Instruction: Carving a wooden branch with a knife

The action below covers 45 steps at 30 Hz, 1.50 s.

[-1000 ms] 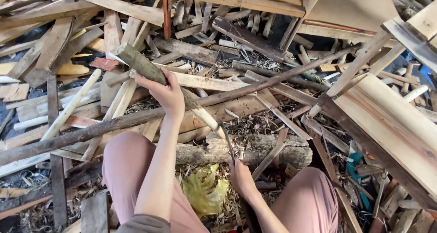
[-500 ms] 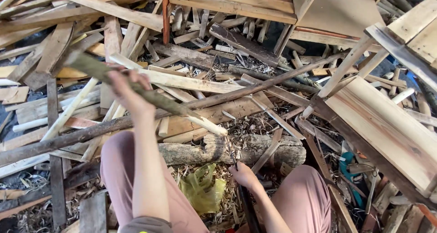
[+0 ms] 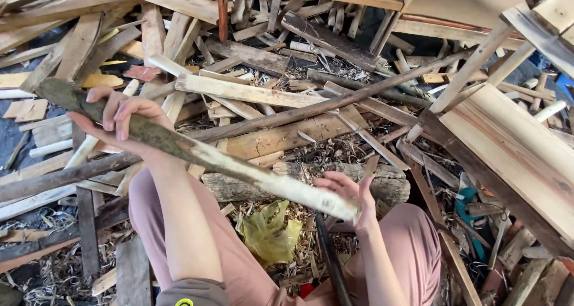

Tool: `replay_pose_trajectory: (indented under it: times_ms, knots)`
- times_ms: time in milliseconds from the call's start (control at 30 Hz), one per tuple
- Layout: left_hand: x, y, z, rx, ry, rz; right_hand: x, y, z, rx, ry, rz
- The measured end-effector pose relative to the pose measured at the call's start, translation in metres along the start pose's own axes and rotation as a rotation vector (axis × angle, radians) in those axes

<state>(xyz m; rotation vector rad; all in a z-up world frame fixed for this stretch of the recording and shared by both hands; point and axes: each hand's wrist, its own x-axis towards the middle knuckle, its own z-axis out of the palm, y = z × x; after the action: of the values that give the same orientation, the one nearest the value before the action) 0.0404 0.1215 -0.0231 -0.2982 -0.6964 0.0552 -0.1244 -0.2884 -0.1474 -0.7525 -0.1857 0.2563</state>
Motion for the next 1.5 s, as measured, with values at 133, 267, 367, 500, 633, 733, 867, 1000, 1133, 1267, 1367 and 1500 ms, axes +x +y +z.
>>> replay_pose_trajectory:
  times_ms: [133, 267, 367, 500, 633, 733, 867, 1000, 1133, 1267, 1367, 1500]
  knots:
    - [0.001, 0.001, -0.003, -0.12, -0.091, -0.023, 0.006, -0.008, 0.017, 0.14, -0.178, -0.028]
    - [0.001, 0.0, -0.011, -0.292, -0.103, -0.021, 0.009, -0.003, -0.003, 0.086, -0.249, -0.06]
    - [0.001, -0.001, -0.018, -0.323, -0.116, -0.012, 0.012, 0.002, -0.011, 0.013, -0.156, -0.027]
    - [0.007, 0.015, -0.028, -0.159, -0.038, -0.001, 0.02, -0.007, 0.05, -0.529, 0.539, 0.414]
    - [0.005, -0.001, -0.01, 0.199, 0.024, 0.058, 0.021, 0.069, -0.04, -0.859, 0.546, 0.647]
    - [0.008, -0.039, 0.011, 0.727, 0.27, 0.351, 0.022, 0.071, -0.025, -0.511, 0.498, 0.775]
    - [0.005, -0.074, 0.007, 1.244, 0.253, 0.566, 0.022, 0.078, -0.031, -0.401, 0.641, 0.635]
    - [0.007, -0.073, -0.051, 1.375, 0.212, 0.543, 0.017, 0.059, -0.061, -0.407, 0.783, 0.323]
    - [-0.002, -0.115, -0.073, 1.324, 0.042, 0.445, -0.007, 0.021, -0.043, -0.25, 0.795, 0.26]
    - [-0.019, -0.149, -0.089, 1.305, 0.031, 0.09, -0.016, 0.035, -0.058, -0.204, 0.776, 0.299]
    - [-0.024, -0.165, -0.08, 1.363, 0.028, -0.085, -0.009, 0.047, -0.048, -0.193, 0.753, 0.311]
    - [-0.032, -0.168, -0.098, 1.389, 0.029, -0.106, 0.001, 0.053, -0.025, -0.21, 0.747, 0.364]
